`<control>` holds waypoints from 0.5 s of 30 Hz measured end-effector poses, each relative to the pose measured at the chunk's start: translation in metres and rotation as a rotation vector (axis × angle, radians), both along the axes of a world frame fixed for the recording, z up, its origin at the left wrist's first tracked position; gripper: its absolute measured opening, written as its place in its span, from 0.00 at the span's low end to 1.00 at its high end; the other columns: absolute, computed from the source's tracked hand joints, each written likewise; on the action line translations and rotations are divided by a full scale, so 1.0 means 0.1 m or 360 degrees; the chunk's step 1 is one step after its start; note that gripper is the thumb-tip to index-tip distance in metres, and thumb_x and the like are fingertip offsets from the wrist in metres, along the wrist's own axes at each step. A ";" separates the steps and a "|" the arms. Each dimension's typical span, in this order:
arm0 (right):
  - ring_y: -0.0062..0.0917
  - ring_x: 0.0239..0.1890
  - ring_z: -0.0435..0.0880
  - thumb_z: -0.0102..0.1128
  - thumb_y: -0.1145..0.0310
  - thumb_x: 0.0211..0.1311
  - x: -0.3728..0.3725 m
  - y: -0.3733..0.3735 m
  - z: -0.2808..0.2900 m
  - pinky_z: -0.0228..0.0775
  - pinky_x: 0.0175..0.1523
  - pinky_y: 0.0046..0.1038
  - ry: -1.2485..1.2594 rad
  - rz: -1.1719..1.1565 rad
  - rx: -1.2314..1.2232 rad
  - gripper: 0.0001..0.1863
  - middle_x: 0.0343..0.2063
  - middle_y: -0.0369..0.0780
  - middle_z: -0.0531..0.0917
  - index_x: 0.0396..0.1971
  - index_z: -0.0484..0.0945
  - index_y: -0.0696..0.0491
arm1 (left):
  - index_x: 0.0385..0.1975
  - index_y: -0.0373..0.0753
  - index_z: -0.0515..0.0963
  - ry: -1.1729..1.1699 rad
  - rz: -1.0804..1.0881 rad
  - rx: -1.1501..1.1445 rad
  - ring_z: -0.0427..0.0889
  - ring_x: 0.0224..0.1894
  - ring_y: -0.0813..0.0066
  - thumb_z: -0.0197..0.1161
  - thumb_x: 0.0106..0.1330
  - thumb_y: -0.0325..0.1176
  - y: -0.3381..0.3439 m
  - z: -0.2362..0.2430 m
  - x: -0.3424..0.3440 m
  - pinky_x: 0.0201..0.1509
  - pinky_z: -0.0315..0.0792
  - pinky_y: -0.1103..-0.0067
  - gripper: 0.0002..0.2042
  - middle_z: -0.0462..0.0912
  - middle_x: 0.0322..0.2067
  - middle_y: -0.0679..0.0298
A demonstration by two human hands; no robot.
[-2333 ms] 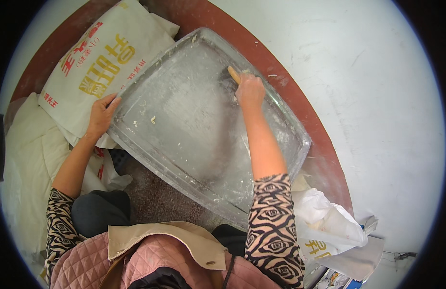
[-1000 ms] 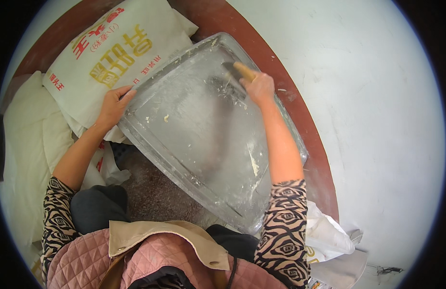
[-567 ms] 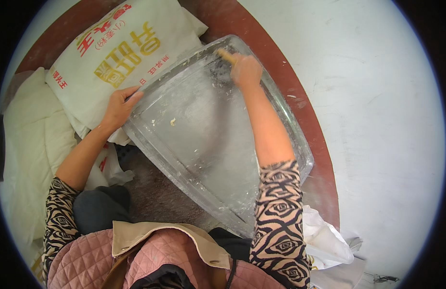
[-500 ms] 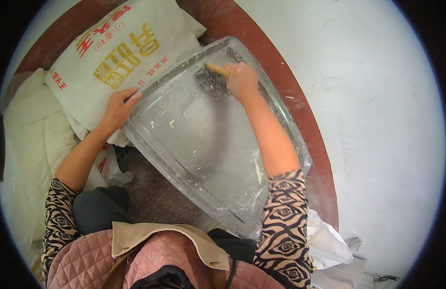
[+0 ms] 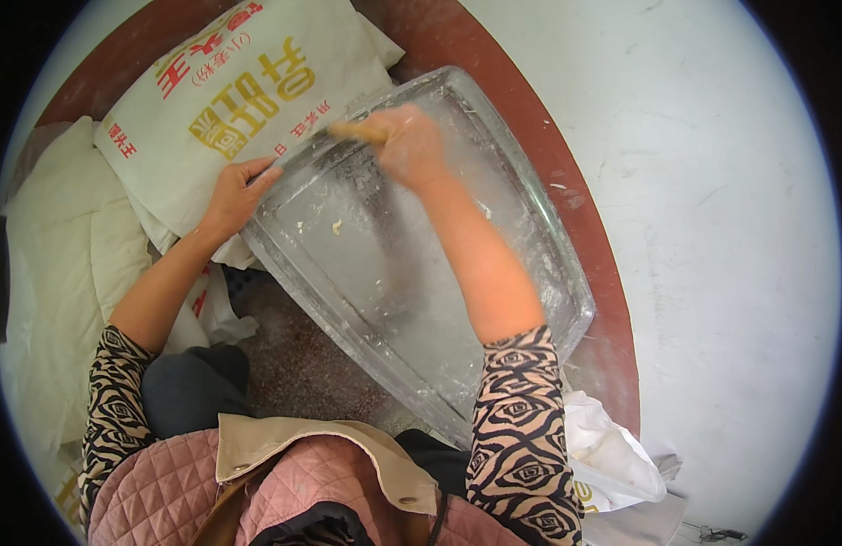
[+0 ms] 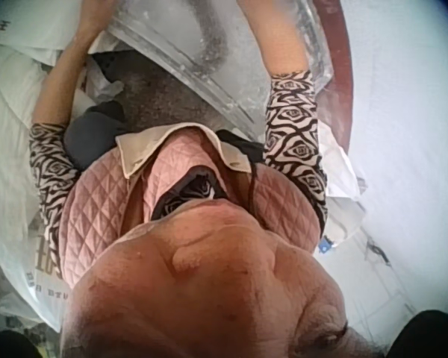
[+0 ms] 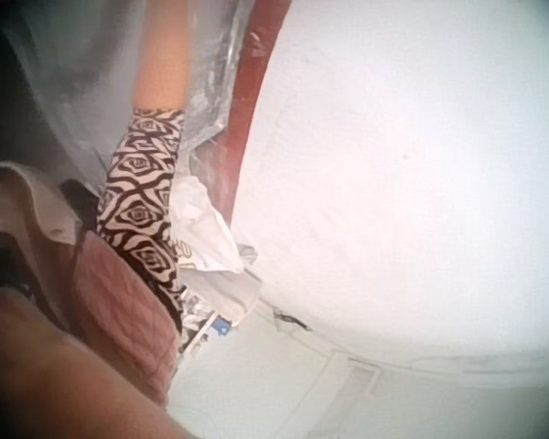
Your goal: The person kneads a large mass of dough on a metal tray, then uses a bench scraper to remove and clean residual dough from the tray. They wipe the tray with a cloth and place the cleaned tray aside. The person then walks to a freezer, opens it, and places a white bag inside.
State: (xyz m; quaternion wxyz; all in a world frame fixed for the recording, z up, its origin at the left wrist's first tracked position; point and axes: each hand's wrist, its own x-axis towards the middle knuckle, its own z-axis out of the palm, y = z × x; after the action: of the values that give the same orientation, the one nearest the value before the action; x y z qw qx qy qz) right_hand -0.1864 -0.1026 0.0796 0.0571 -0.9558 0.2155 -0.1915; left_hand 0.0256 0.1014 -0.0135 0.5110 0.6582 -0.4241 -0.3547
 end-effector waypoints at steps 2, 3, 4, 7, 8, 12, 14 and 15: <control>0.38 0.37 0.83 0.63 0.75 0.54 -0.03 0.24 0.00 0.78 0.44 0.36 0.0039 0.0229 0.0127 0.12 0.31 0.33 0.87 0.33 0.89 0.40 | 0.49 0.27 0.81 -0.0033 0.0004 -0.0056 0.72 0.32 0.82 0.63 0.73 0.40 0.00 -0.01 -0.01 0.40 0.72 0.77 0.18 0.81 0.27 0.64; 0.37 0.38 0.83 0.64 0.76 0.54 -0.05 0.31 0.02 0.77 0.45 0.35 0.0066 0.0224 0.0155 0.13 0.32 0.33 0.87 0.34 0.89 0.40 | 0.46 0.27 0.81 -0.0053 0.0011 -0.0083 0.71 0.31 0.82 0.62 0.73 0.40 0.01 -0.01 0.00 0.39 0.71 0.76 0.18 0.79 0.25 0.64; 0.36 0.39 0.83 0.64 0.76 0.54 -0.10 0.36 0.05 0.77 0.46 0.35 0.0094 0.0219 0.0186 0.14 0.32 0.32 0.88 0.34 0.89 0.39 | 0.42 0.27 0.79 -0.0057 0.0020 -0.0085 0.69 0.30 0.82 0.61 0.73 0.41 0.01 -0.01 0.00 0.37 0.70 0.76 0.18 0.76 0.24 0.64; 0.35 0.39 0.84 0.66 0.79 0.56 -0.31 0.35 0.17 0.77 0.44 0.36 -0.0063 0.0080 0.0294 0.12 0.33 0.35 0.88 0.35 0.89 0.44 | 0.34 0.29 0.75 -0.0096 0.0039 -0.0037 0.63 0.28 0.81 0.59 0.75 0.42 -0.01 0.00 0.03 0.33 0.65 0.74 0.18 0.67 0.20 0.64; 0.35 0.39 0.84 0.67 0.80 0.56 -0.40 0.30 0.22 0.78 0.42 0.37 -0.0170 0.0064 0.0297 0.11 0.32 0.36 0.88 0.35 0.89 0.47 | 0.32 0.30 0.73 -0.0132 0.0037 0.0000 0.62 0.27 0.80 0.58 0.75 0.42 -0.02 0.01 0.05 0.32 0.64 0.74 0.18 0.65 0.20 0.65; 0.43 0.35 0.85 0.69 0.71 0.57 -0.59 -0.15 0.29 0.77 0.41 0.40 -0.0110 -0.0453 0.0088 0.11 0.32 0.41 0.88 0.39 0.89 0.42 | 0.31 0.29 0.72 -0.0131 0.0061 -0.0132 0.61 0.26 0.80 0.57 0.76 0.43 -0.08 0.04 0.06 0.32 0.64 0.73 0.19 0.62 0.20 0.64; 0.45 0.34 0.85 0.70 0.68 0.56 -0.57 -0.41 0.26 0.77 0.39 0.43 0.0070 -0.0765 -0.0007 0.10 0.30 0.43 0.87 0.39 0.88 0.43 | 0.33 0.28 0.73 -0.0100 0.0038 -0.0088 0.62 0.27 0.79 0.57 0.76 0.42 -0.08 0.04 0.05 0.33 0.65 0.72 0.19 0.63 0.20 0.64; 0.45 0.34 0.85 0.70 0.67 0.56 -0.52 -0.50 0.22 0.77 0.40 0.43 0.0098 -0.0757 -0.0069 0.09 0.30 0.43 0.87 0.38 0.88 0.43 | 0.35 0.27 0.74 -0.0083 0.0022 -0.0085 0.63 0.27 0.79 0.57 0.76 0.42 -0.08 0.04 0.05 0.33 0.66 0.72 0.19 0.64 0.20 0.63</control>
State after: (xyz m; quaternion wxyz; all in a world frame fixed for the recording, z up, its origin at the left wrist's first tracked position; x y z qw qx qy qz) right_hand -0.2385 -0.1524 0.1017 -0.0168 -0.8846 0.4320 -0.1749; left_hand 0.0303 0.0934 -0.0096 0.5196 0.6563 -0.4420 -0.3223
